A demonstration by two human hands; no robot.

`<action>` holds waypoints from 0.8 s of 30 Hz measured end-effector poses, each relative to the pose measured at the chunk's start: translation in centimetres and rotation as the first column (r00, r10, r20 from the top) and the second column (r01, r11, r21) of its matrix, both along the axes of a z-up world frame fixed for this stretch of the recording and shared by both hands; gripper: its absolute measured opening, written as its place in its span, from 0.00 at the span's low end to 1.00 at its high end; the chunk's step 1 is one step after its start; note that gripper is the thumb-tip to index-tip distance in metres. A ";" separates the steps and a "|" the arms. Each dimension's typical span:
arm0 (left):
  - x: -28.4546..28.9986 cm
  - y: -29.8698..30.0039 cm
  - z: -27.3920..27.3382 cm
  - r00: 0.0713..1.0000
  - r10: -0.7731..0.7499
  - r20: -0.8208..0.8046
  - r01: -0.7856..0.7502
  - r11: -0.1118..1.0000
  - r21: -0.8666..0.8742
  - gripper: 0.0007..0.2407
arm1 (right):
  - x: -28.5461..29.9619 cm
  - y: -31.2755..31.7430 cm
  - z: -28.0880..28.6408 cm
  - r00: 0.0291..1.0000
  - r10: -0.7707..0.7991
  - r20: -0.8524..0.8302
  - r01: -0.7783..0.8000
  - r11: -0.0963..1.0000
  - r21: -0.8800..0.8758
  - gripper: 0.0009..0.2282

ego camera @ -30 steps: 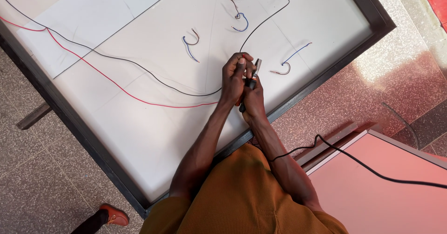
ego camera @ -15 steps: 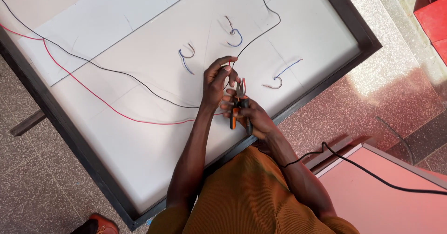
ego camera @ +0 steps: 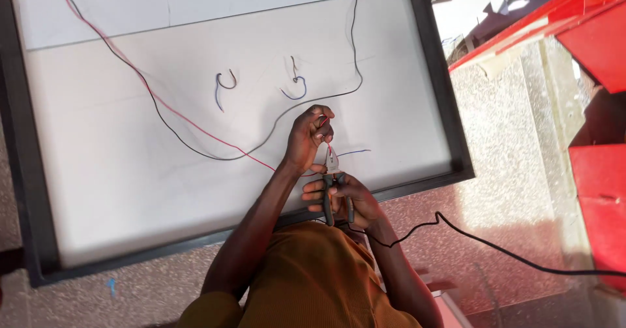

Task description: Stripping insulation from electrical wires and connecting them during sign assembly

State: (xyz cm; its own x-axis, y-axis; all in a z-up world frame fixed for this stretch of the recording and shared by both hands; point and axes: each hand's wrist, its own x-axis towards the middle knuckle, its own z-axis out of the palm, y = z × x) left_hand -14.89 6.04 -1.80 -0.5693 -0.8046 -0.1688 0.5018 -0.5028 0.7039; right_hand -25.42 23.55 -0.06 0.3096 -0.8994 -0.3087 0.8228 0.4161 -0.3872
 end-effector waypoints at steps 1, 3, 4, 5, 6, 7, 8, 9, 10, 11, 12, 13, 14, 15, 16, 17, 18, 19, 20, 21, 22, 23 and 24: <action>-1.2 1.1 0.3 1.000 0.021 -0.002 -0.021 1.000 0.004 0.14 | -1.4 0.7 0.1 1.000 0.021 -0.002 -0.021 1.000 0.004 0.31; -3.4 1.8 0.9 0.973 0.134 0.187 -0.119 0.989 -0.090 0.10 | -3.8 0.7 0.2 0.994 0.112 -0.013 -0.112 0.994 0.006 0.30; -3.7 2.4 1.3 0.971 0.154 0.181 -0.136 0.985 -0.106 0.10 | -4.7 0.9 0.1 0.991 0.129 -0.018 -0.129 0.992 -0.010 0.30; -3.9 3.2 1.7 0.959 0.180 0.220 -0.159 0.981 -0.111 0.09 | -5.5 1.2 0.1 0.981 0.192 0.005 -0.192 0.981 0.008 0.29; -4.0 4.0 2.1 0.944 0.206 0.257 -0.182 0.977 -0.115 0.08 | -6.2 1.5 0.1 0.967 0.254 0.028 -0.255 0.967 0.026 0.28; -4.0 4.5 2.1 0.939 0.227 0.258 -0.202 0.972 -0.118 0.08 | -7.1 1.7 -0.1 0.961 0.274 0.028 -0.275 0.961 0.023 0.28; -3.8 5.1 2.0 0.947 0.237 0.219 -0.223 0.971 -0.087 0.09 | -7.8 1.8 -0.4 0.948 0.315 0.045 -0.316 0.948 0.035 0.28; -3.5 5.3 1.8 0.952 0.248 0.179 -0.241 0.969 -0.061 0.10 | -8.3 1.6 -0.7 0.934 0.353 0.061 -0.356 0.933 0.043 0.28; -3.3 5.6 1.7 0.947 0.267 0.178 -0.259 0.963 -0.068 0.10 | -8.9 1.3 -0.7 0.926 0.372 0.060 -0.374 0.927 0.036 0.28; -3.0 5.8 1.7 0.962 0.256 0.094 -0.256 0.967 -0.014 0.11 | -9.4 1.0 -0.7 0.910 0.409 0.066 -0.412 0.911 0.031 0.29; -2.6 6.0 1.7 0.969 0.247 0.007 -0.247 0.968 0.038 0.13 | -9.7 0.7 -0.7 0.892 0.446 0.072 -0.449 0.893 0.027 0.30; -2.7 6.2 1.5 0.965 0.261 0.009 -0.261 0.965 0.025 0.13 | -9.9 0.6 -1.1 0.885 0.460 0.071 -0.462 0.887 0.014 0.30; -2.8 6.4 1.4 0.957 0.282 -0.059 -0.280 0.959 0.045 0.13 | -10.1 0.4 -1.5 0.879 0.470 0.075 -0.473 0.881 0.019 0.30; -2.3 6.4 1.3 0.948 0.294 -0.122 -0.289 0.955 0.059 0.14 | -9.6 0.2 -2.0 0.877 0.473 0.083 -0.475 0.880 0.017 0.31; -2.1 6.0 1.2 0.948 0.298 -0.114 -0.295 0.955 0.041 0.14 | -9.2 -0.2 -2.1 0.874 0.479 0.087 -0.480 0.877 -0.002 0.31; -2.0 6.1 0.9 0.925 0.341 -0.169 -0.337 0.940 0.052 0.13 | -9.0 -0.3 -2.3 0.877 0.475 0.076 -0.476 0.880 -0.011 0.30; -1.7 6.2 0.5 0.897 0.382 -0.224 -0.378 0.924 0.064 0.12 | -8.6 -0.3 -2.5 0.880 0.471 0.066 -0.471 0.882 -0.020 0.30; -1.6 6.4 0.2 0.884 0.410 -0.227 -0.408 0.911 0.057 0.12 | -8.3 -0.4 -1.8 0.864 0.500 0.062 -0.499 0.866 -0.026 0.30; -1.4 6.5 -0.2 0.869 0.426 -0.251 -0.424 0.903 0.064 0.11 | -8.0 -0.6 -1.1 0.854 0.520 -0.004 -0.520 0.853 -0.045 0.29; -1.2 6.1 -0.5 0.861 0.428 -0.275 -0.428 0.902 0.065 0.11 | -7.4 -1.0 -0.5 0.849 0.524 -0.070 -0.528 0.846 -0.070 0.28; -1.2 6.1 -0.7 0.854 0.440 -0.278 -0.444 0.895 0.051 0.11 | -7.1 -1.0 0.9 0.840 0.538 -0.075 -0.543 0.836 -0.083 0.28; -1.0 6.1 -0.7 0.858 0.434 -0.274 -0.436 0.898 0.057 0.11 | -6.7 -0.9 2.4 0.849 0.515 -0.121 -0.522 0.852 -0.043 0.29; -1.1 6.1 -0.6 0.862 0.428 -0.271 -0.427 0.902 0.063 0.10 | -6.4 -0.7 4.0 0.855 0.491 -0.167 -0.499 0.867 -0.005 0.30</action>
State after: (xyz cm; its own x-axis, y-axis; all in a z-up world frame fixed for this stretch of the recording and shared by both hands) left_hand -15.94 12.19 -2.37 -0.1928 -0.9795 -0.0584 0.8384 -0.1954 0.5088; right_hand -31.82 22.89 3.93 0.6695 -0.6544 -0.3515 0.4407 0.7308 -0.5212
